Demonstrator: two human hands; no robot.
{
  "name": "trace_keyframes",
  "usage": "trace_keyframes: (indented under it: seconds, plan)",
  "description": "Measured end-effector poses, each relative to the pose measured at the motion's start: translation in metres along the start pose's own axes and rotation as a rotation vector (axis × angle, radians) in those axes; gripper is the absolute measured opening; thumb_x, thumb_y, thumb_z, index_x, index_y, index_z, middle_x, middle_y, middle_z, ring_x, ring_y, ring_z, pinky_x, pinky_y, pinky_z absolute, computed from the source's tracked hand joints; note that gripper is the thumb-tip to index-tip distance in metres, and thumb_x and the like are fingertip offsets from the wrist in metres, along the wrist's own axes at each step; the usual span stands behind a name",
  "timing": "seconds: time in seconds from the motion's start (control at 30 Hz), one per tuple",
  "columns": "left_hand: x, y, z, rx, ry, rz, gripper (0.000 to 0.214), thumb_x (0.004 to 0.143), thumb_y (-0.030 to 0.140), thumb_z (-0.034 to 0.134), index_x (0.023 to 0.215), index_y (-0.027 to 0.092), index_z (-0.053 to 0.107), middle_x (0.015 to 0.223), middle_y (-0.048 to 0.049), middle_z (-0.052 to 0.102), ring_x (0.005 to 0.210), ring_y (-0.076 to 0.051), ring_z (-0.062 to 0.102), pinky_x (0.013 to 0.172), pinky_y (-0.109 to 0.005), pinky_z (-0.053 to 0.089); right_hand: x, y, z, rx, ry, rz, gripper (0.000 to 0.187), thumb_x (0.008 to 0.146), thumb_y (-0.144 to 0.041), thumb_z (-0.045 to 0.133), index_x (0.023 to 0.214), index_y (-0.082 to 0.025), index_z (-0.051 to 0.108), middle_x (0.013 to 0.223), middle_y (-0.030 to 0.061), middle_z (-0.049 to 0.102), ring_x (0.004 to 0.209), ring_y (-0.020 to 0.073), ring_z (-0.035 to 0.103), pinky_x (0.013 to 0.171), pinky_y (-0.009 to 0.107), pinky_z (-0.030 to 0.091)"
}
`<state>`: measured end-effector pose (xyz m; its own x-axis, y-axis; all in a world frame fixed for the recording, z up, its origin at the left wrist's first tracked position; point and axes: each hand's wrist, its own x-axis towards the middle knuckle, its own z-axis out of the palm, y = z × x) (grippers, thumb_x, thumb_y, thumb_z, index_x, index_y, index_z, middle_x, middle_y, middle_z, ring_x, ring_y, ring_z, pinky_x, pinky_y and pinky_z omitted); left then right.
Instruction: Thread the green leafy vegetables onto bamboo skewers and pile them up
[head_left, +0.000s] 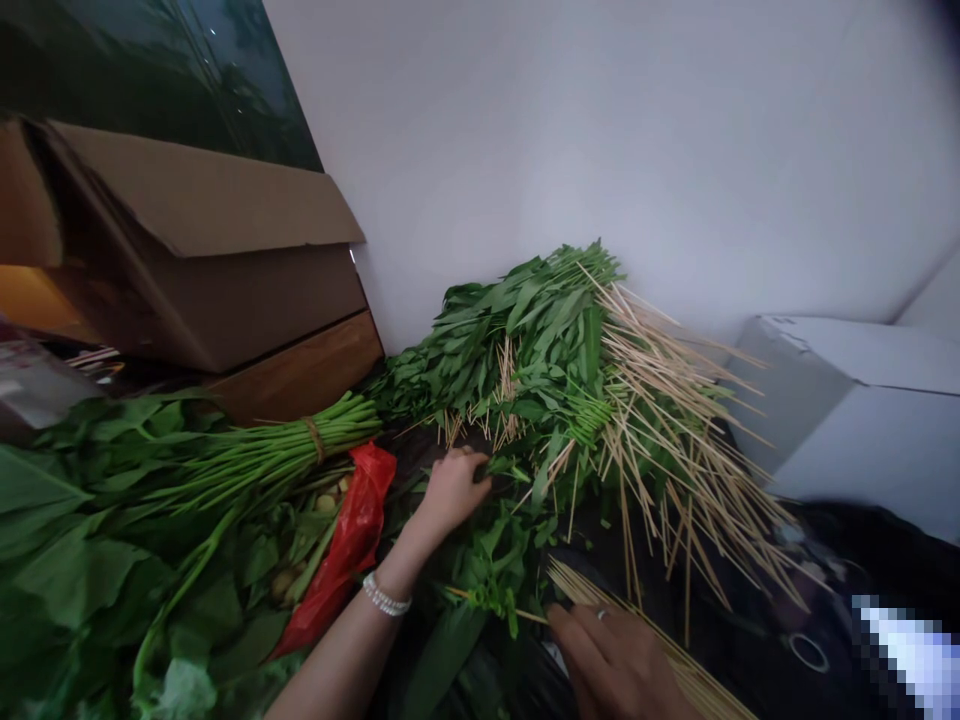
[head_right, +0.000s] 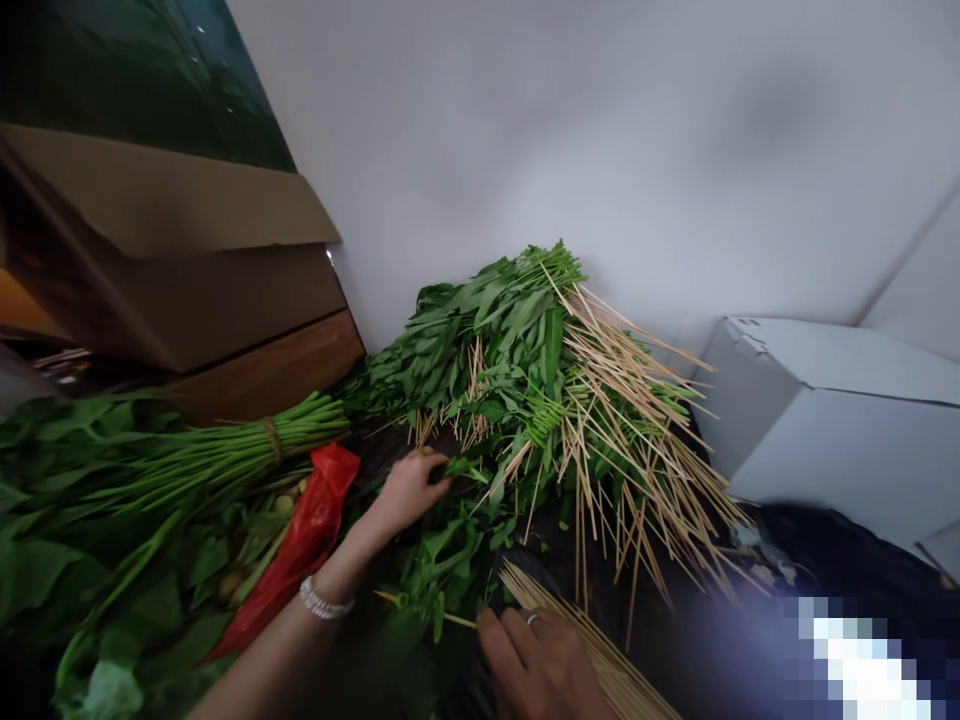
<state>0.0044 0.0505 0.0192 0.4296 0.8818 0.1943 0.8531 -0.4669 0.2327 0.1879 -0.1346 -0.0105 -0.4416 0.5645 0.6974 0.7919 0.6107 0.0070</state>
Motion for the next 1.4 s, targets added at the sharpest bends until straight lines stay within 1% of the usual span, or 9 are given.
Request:
trace_keyframes:
  seconds: [0.2,0.27,0.37,0.43,0.67,0.83,1.0,1.2,1.4]
  plan:
    - [-0.011,-0.003,-0.043,-0.020,0.357,0.011,0.029,0.087,0.021,0.053,0.114,0.021,0.065,0.103,-0.0095,0.064,0.095,-0.023,0.061,0.083,-0.033,0.044,-0.003,0.000,0.003,0.019,-0.003,0.001,0.026,0.087,-0.006,0.033,0.101,-0.014,0.054,0.062,0.0014,0.061,0.048,0.0137,0.057,0.045,0.026,0.041]
    - [-0.025,0.001,-0.048,0.073,0.297,0.050,0.036,0.084,0.020,0.058,0.119,0.025,0.063,0.111,-0.0104,0.063,0.105,-0.028,0.057,0.087,-0.039,0.041,-0.003,0.000,0.003,0.016,0.005,-0.007,0.027,0.087,-0.006,0.032,0.101,-0.013,0.054,0.062,0.0015,0.061,0.048,0.0137,0.057,0.045,0.026,0.041]
    - [-0.044,0.000,-0.048,-0.015,-0.054,0.180,0.043,0.077,0.033,0.069,0.119,0.027,0.064,0.110,-0.0093,0.068,0.105,-0.030,0.059,0.087,-0.038,0.041,-0.004,0.000,0.005,0.007,0.012,-0.026,0.027,0.086,-0.006,0.033,0.102,-0.012,0.054,0.062,0.0019,0.061,0.048,0.0144,0.057,0.045,0.026,0.041]
    - [-0.052,-0.004,-0.048,-0.130,-0.187,0.173,0.039,0.080,0.044,0.064,0.113,0.025,0.068,0.104,-0.0088,0.071,0.098,-0.028,0.063,0.083,-0.034,0.044,-0.005,0.000,0.006,0.008,0.002,-0.032,0.028,0.085,-0.006,0.034,0.103,-0.012,0.054,0.063,0.0024,0.062,0.048,0.0147,0.057,0.045,0.027,0.041]
    - [-0.039,-0.001,-0.049,-0.217,-0.024,0.112,0.025,0.087,0.028,0.054,0.103,0.021,0.072,0.098,-0.0081,0.073,0.092,-0.024,0.065,0.081,-0.030,0.045,-0.005,-0.001,0.009,0.019,0.017,-0.030,0.030,0.082,-0.004,0.035,0.101,-0.012,0.056,0.062,0.0023,0.061,0.048,0.0147,0.056,0.044,0.027,0.040]
    - [-0.026,0.024,-0.026,-0.232,-0.107,0.238,0.023,0.087,0.023,0.054,0.100,0.022,0.072,0.099,-0.0055,0.073,0.093,-0.021,0.064,0.085,-0.029,0.045,-0.001,-0.005,0.002,-0.039,0.030,-0.046,0.031,0.086,-0.005,0.032,0.098,-0.014,0.059,0.064,0.0023,0.062,0.049,0.0130,0.057,0.047,0.026,0.041]
    - [-0.021,0.037,-0.002,-0.025,-0.198,0.154,0.022,0.085,0.034,0.056,0.096,0.022,0.072,0.092,-0.0074,0.072,0.091,-0.024,0.063,0.079,-0.031,0.046,0.005,-0.010,-0.006,-0.102,-0.024,-0.073,0.036,0.089,-0.003,0.026,0.096,-0.014,0.060,0.065,0.0008,0.062,0.051,0.0120,0.059,0.051,0.025,0.043]
    - [-0.024,0.041,0.000,0.054,-0.225,0.172,0.021,0.073,0.016,0.061,0.092,0.023,0.067,0.089,-0.0061,0.070,0.092,-0.024,0.060,0.077,-0.031,0.045,0.002,-0.010,-0.004,-0.072,-0.041,-0.053,0.036,0.085,0.000,0.029,0.097,-0.014,0.059,0.064,0.0010,0.062,0.051,0.0124,0.058,0.054,0.025,0.044]
    - [-0.027,0.046,0.010,0.132,-0.216,0.130,0.021,0.073,0.017,0.063,0.094,0.022,0.067,0.089,-0.0088,0.070,0.095,-0.027,0.059,0.080,-0.036,0.044,0.000,-0.008,0.003,-0.043,-0.013,-0.046,0.035,0.085,-0.002,0.028,0.096,-0.013,0.059,0.063,0.0012,0.061,0.049,0.0128,0.056,0.047,0.026,0.039]
